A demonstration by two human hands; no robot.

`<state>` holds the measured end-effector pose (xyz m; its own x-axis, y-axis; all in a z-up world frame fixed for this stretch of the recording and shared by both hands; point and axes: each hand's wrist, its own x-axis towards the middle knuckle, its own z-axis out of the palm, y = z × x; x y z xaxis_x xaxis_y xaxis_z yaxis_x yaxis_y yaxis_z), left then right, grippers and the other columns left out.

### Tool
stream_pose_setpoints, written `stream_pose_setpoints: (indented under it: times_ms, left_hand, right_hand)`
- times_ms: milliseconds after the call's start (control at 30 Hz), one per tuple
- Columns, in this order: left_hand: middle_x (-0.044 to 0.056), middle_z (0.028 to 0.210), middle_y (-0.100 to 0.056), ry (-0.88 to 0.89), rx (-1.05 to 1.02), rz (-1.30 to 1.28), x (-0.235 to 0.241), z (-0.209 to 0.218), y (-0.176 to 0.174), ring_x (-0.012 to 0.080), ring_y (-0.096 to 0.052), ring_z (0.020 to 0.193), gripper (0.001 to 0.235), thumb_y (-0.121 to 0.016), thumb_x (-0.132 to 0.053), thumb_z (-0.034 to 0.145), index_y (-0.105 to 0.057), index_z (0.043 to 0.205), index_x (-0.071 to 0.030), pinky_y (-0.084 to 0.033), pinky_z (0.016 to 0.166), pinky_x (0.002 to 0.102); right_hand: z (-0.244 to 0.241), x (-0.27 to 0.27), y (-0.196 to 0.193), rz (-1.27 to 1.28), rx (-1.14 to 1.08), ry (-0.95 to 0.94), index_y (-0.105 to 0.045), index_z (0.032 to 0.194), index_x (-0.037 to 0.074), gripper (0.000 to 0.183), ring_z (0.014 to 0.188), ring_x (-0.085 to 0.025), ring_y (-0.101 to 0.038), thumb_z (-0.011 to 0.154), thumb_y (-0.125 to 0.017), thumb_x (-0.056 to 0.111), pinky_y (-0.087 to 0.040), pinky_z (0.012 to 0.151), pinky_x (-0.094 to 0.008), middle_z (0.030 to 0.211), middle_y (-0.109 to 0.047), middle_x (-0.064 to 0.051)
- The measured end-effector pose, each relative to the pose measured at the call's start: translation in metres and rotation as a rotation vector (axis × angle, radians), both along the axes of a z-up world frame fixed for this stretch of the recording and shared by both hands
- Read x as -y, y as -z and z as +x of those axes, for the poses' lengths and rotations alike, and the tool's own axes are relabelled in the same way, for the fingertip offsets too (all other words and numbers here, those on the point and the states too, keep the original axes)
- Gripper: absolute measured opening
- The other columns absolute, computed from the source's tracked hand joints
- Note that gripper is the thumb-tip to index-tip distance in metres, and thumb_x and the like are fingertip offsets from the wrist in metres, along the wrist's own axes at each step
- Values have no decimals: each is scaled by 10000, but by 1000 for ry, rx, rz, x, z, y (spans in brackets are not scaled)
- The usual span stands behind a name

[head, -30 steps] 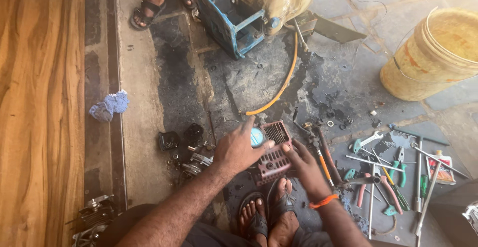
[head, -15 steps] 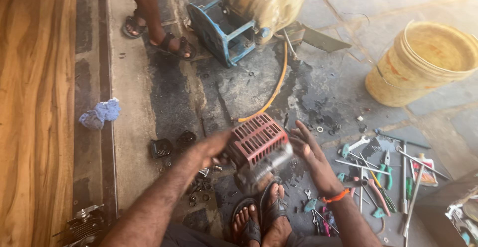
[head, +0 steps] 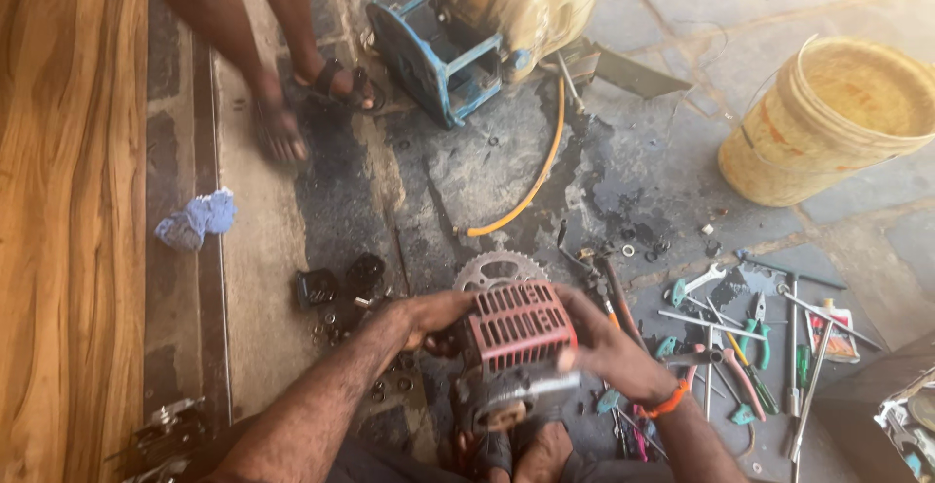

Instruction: The person disassembles and works on a small engine, using screwdrivers and pliers to remove and inspect parts like the cylinder head and pull-start mechanism.

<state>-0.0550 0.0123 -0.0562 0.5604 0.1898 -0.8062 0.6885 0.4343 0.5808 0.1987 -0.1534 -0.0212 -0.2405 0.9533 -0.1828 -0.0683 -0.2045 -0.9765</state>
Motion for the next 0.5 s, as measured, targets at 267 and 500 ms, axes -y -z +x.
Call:
stream_pose_setpoints:
  times_ms: [267, 500]
  left_hand:
    - [-37, 687, -578, 44, 13, 43, 11, 14, -7, 49, -470, 473, 529, -357, -602, 1071, -681, 1147, -191, -375, 398, 229]
    - [-17, 864, -678, 45, 60, 109, 15, 23, -17, 44, -615, 636, 486, -371, -471, 1089, -708, 1200, -139, -560, 570, 261]
  right_hand:
    - [6, 1, -40, 0, -74, 46, -367, 1548, -7, 1103, 1401, -283, -517, 658, -913, 350, -373, 1185, -430, 1505, -541, -199]
    - [11, 10, -47, 52, -15, 129, -382, 1529, -24, 1065, 1413, -262, -494, 672, -913, 318, -362, 1177, -411, 1505, -547, -176]
